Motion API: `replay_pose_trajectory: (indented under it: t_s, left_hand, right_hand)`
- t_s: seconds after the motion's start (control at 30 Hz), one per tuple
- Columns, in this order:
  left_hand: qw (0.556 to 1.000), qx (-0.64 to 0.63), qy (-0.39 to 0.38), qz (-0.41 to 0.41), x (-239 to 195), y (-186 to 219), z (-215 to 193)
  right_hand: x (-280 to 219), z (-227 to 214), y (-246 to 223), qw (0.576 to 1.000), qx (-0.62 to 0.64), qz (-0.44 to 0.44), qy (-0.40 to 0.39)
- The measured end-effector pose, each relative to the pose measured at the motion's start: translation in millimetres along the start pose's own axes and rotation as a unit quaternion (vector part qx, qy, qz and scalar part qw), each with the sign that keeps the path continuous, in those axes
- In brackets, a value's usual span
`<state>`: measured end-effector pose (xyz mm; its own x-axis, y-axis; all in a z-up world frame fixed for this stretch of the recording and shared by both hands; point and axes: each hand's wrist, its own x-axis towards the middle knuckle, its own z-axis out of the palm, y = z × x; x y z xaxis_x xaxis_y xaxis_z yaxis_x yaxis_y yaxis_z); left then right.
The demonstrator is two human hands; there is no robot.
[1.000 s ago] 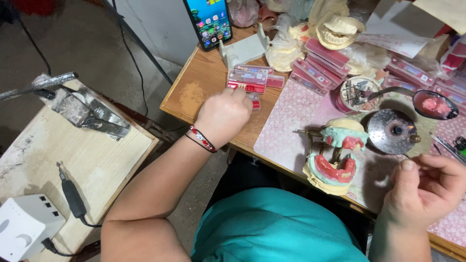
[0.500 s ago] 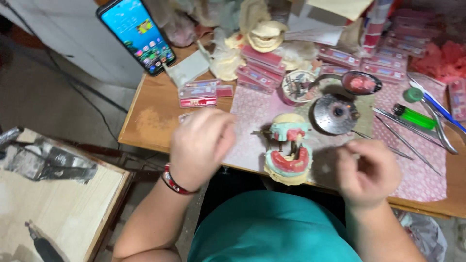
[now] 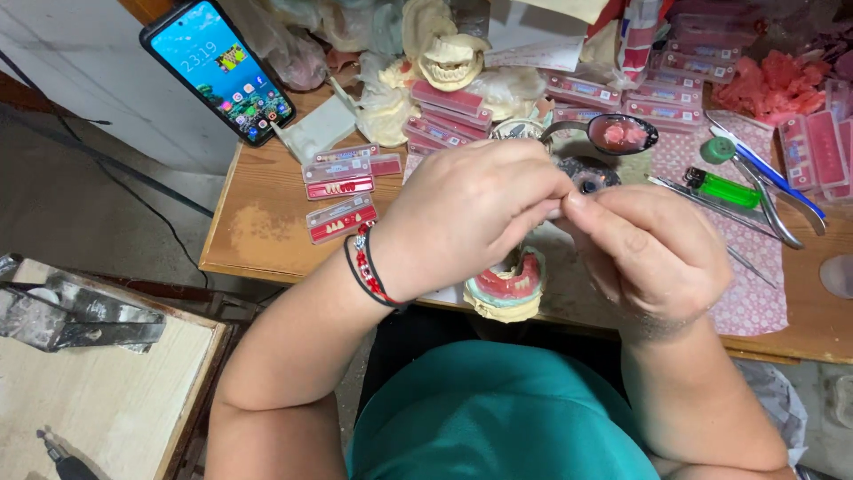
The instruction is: Modeling and adjusting a dental prosthesis on a plaster cast using hand tools
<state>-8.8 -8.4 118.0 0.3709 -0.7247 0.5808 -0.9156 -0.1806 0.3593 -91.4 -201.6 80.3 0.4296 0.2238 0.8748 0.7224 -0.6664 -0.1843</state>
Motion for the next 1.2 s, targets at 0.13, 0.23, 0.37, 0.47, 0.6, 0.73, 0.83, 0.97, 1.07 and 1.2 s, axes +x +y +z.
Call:
replay_pose_trajectory:
  t_s: [0.13,0.23,0.37,0.47,0.6,0.73,0.83,0.97,1.07,1.2]
  left_hand:
    - [0.997,-0.073,-0.015,-0.023,0,-7,2]
    - [0.982,-0.183,0.007,-0.045,-2,-10,5]
    - [0.967,-0.237,0.015,-0.094,-9,-14,15]
    - [0.967,-0.235,0.015,-0.1,-14,-15,14]
    - [0.968,-0.189,0.098,-0.134,-27,-19,1]
    - [0.958,-0.246,0.026,-0.147,-61,-38,12]
    - [0.895,-0.41,-0.019,-0.177,-72,-39,39]
    - [0.915,-0.315,-0.005,-0.253,-69,-37,62]
    - [0.914,-0.295,0.038,-0.275,-68,-34,73]
    - [0.913,-0.284,0.082,-0.283,-70,-36,84]
  right_hand:
    - [-1,0,-4,0.999,-0.039,0.006,-0.001]
    - [-1,1,-4,0.997,-0.074,0.014,-0.004]
    - [-3,2,2,0.993,-0.114,0.021,-0.029]
    - [-5,-3,11,0.992,-0.108,0.045,-0.043]
    - [-15,-13,20,0.984,-0.015,0.176,0.005]
    - [-53,-8,22,0.934,0.081,0.345,0.04]
    - [-62,-2,17,0.899,0.207,0.386,0.031]
    - [-74,10,16,0.862,0.244,0.439,0.061]
    - [-77,13,14,0.868,0.246,0.425,0.071]
    - [-80,19,11,0.868,0.246,0.424,0.081]
